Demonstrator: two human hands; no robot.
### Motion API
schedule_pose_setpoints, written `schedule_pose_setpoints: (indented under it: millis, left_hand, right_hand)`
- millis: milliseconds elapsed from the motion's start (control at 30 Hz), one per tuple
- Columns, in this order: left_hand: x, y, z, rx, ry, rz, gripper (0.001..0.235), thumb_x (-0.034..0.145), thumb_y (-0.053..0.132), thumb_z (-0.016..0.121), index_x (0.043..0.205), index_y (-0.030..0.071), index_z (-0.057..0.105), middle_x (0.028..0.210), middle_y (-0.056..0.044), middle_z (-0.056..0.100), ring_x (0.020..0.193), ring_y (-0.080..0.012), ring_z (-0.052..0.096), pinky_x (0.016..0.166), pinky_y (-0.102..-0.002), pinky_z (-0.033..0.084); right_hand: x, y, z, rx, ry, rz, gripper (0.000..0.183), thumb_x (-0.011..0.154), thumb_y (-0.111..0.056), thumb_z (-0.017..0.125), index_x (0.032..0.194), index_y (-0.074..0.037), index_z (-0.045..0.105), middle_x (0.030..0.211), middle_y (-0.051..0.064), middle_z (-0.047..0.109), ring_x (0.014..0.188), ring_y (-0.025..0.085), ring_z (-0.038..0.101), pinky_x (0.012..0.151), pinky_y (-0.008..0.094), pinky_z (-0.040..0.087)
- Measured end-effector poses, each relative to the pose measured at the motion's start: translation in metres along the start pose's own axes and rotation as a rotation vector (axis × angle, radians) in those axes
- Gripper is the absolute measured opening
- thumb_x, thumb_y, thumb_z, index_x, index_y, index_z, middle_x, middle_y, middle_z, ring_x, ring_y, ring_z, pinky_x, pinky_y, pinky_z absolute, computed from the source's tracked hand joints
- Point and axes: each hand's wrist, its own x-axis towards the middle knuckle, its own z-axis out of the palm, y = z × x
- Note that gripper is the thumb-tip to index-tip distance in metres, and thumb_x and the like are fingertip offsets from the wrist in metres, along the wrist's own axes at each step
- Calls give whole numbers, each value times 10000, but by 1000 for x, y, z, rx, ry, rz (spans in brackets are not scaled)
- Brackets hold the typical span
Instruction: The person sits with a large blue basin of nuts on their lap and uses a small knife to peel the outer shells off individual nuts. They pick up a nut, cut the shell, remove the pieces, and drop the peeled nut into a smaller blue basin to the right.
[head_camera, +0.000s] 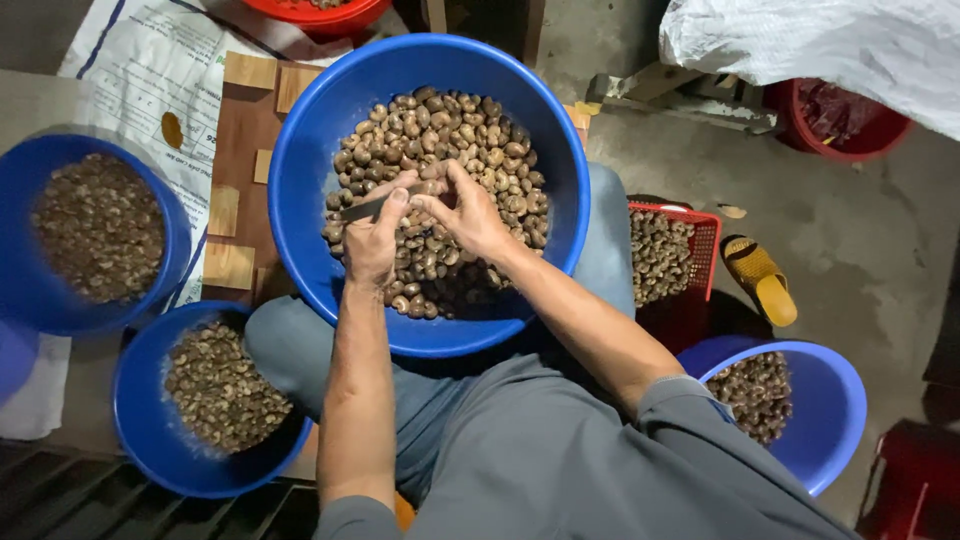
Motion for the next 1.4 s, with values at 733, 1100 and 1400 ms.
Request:
schedule_pose_setpoints:
  millis: [733,1100,1400]
  left_hand:
    - [-4,9,7,186,99,-169,299,1036,164,554,1247,2,691,1081,-174,780,1001,-276,788,942,-401,671]
    - [-6,-13,6,276,106,-248,257,1035,260,636,1223,128,750,911,-227,765,907,-293,761,741,-370,634]
    - [-1,-14,4,288,118,-269,275,1038,269,619,1237,129,747,899,-216,767,894,-287,772,771,-364,629]
  right_hand:
    - [-339,96,-365,-809,1216,147,273,1018,-132,754,1111,-34,517,1055,135,552,917,266,550,814,408,492]
    - [-556,189,-384,-1086,923,1544,917,758,-488,848,1450,-40,446,1302,230,675,1186,424,664,973,560,524]
    - [-235,44,-308,-1046,845,-8,544,1010,67,739,1444,93,413,1325,350,524,1169,525,581,989,535,467]
